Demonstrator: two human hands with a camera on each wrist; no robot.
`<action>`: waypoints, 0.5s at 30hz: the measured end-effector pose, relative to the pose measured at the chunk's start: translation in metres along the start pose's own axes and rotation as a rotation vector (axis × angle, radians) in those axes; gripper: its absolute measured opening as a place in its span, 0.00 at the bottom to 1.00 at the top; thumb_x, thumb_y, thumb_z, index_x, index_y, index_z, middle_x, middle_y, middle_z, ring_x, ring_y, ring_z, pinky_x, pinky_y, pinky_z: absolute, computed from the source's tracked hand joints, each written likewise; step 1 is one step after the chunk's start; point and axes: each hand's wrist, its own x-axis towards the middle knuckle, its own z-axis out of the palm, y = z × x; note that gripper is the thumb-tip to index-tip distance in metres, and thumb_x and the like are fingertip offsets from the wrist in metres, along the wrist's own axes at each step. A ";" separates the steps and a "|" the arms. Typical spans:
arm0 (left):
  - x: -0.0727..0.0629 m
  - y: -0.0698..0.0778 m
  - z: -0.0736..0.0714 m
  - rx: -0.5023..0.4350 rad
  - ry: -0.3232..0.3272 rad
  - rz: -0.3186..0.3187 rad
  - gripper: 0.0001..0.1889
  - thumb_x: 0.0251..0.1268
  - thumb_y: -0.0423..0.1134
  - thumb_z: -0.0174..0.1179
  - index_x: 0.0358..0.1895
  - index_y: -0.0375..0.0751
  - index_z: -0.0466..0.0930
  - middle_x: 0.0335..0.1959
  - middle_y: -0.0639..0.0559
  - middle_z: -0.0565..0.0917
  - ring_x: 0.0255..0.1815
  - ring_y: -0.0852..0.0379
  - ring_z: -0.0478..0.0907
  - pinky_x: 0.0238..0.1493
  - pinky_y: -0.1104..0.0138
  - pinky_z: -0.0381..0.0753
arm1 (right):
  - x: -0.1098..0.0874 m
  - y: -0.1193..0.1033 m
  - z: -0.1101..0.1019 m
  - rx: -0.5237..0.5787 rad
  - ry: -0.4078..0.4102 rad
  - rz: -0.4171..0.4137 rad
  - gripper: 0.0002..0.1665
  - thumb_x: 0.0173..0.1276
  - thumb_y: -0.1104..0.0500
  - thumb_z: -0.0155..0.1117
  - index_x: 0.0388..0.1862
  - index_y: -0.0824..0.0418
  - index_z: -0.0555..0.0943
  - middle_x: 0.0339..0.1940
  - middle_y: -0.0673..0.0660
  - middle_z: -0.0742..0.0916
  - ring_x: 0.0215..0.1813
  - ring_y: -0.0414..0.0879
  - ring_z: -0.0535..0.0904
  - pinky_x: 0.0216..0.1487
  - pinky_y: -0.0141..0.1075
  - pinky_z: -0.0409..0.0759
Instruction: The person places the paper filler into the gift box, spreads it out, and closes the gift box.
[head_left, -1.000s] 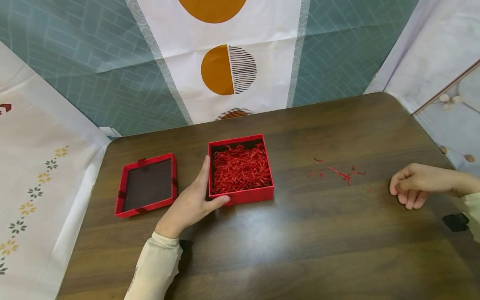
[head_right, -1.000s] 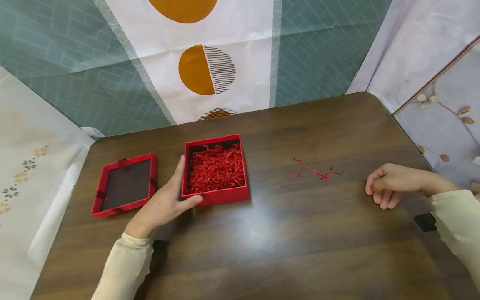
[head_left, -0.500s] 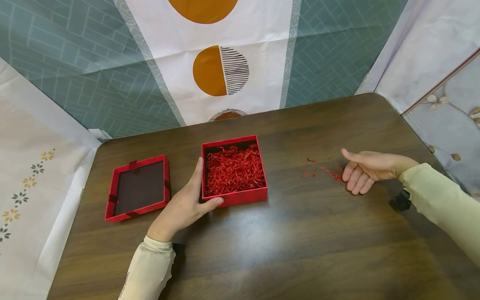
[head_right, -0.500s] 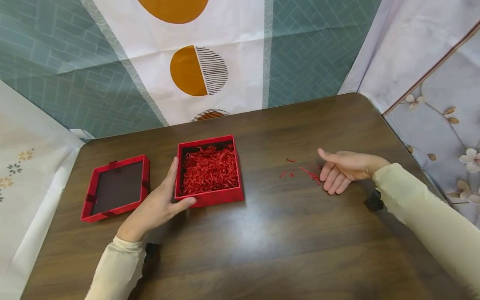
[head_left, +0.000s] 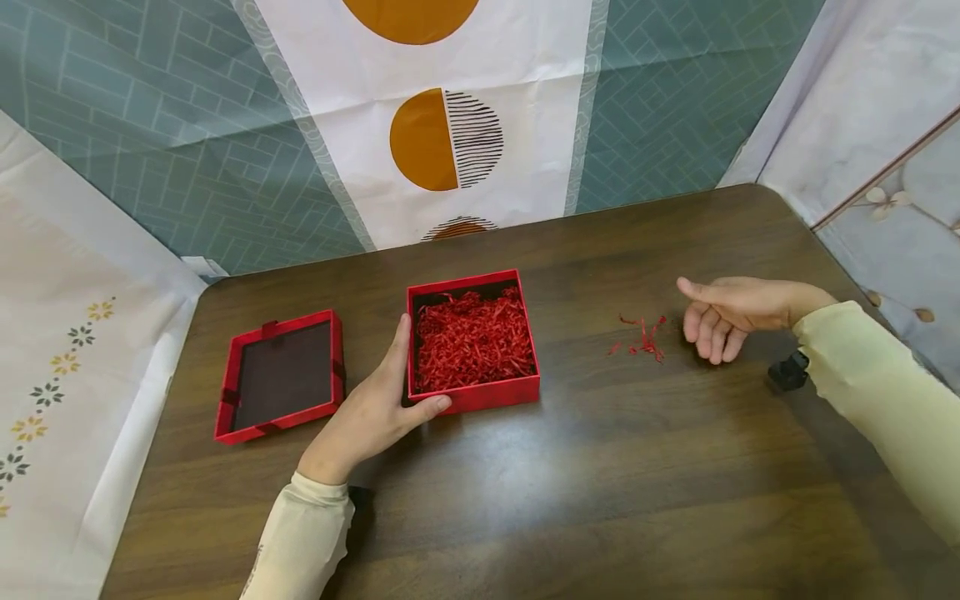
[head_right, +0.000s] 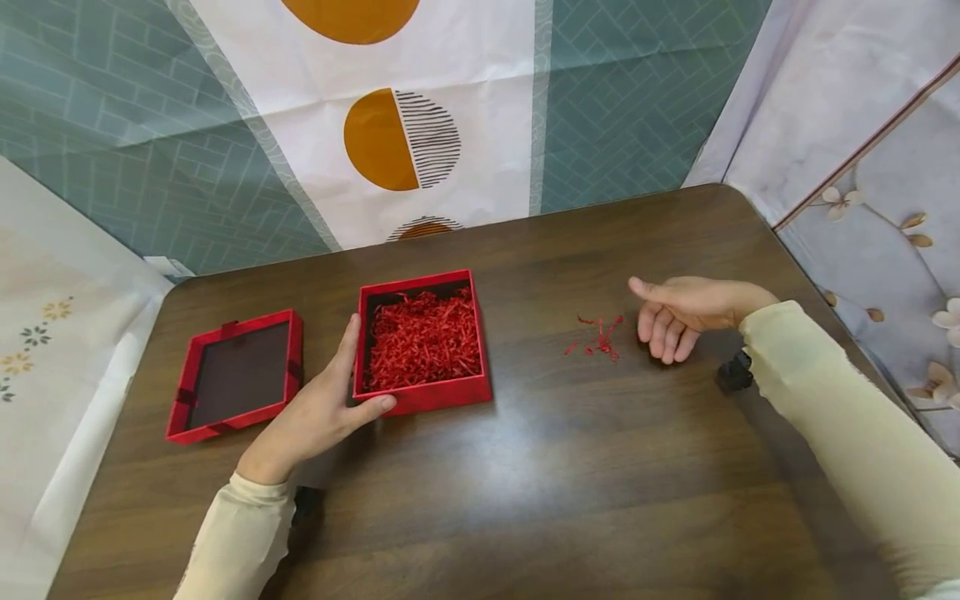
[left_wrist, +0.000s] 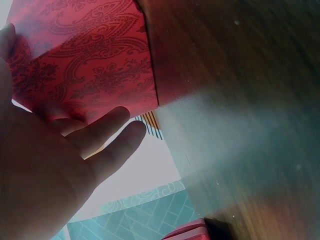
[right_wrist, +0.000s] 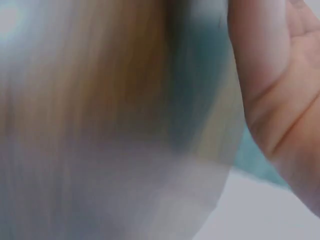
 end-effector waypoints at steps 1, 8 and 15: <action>0.000 0.000 0.000 -0.001 0.000 0.000 0.61 0.61 0.73 0.58 0.80 0.60 0.21 0.83 0.56 0.36 0.79 0.46 0.52 0.70 0.49 0.65 | -0.004 0.003 -0.005 -0.013 0.024 0.036 0.49 0.81 0.32 0.23 0.43 0.72 0.78 0.34 0.66 0.86 0.35 0.59 0.86 0.41 0.52 0.85; -0.002 0.001 0.000 0.000 0.003 -0.005 0.60 0.61 0.73 0.58 0.81 0.60 0.21 0.83 0.55 0.36 0.78 0.46 0.54 0.69 0.49 0.66 | 0.006 -0.001 -0.013 -0.147 0.142 0.187 0.51 0.77 0.25 0.27 0.36 0.68 0.79 0.27 0.64 0.86 0.30 0.57 0.86 0.35 0.48 0.85; -0.001 0.001 0.000 -0.006 0.005 -0.006 0.60 0.61 0.73 0.58 0.80 0.61 0.21 0.83 0.56 0.36 0.78 0.46 0.53 0.69 0.49 0.66 | 0.037 -0.036 0.015 -0.244 0.142 0.112 0.52 0.75 0.24 0.33 0.33 0.69 0.81 0.25 0.64 0.87 0.25 0.56 0.86 0.31 0.48 0.86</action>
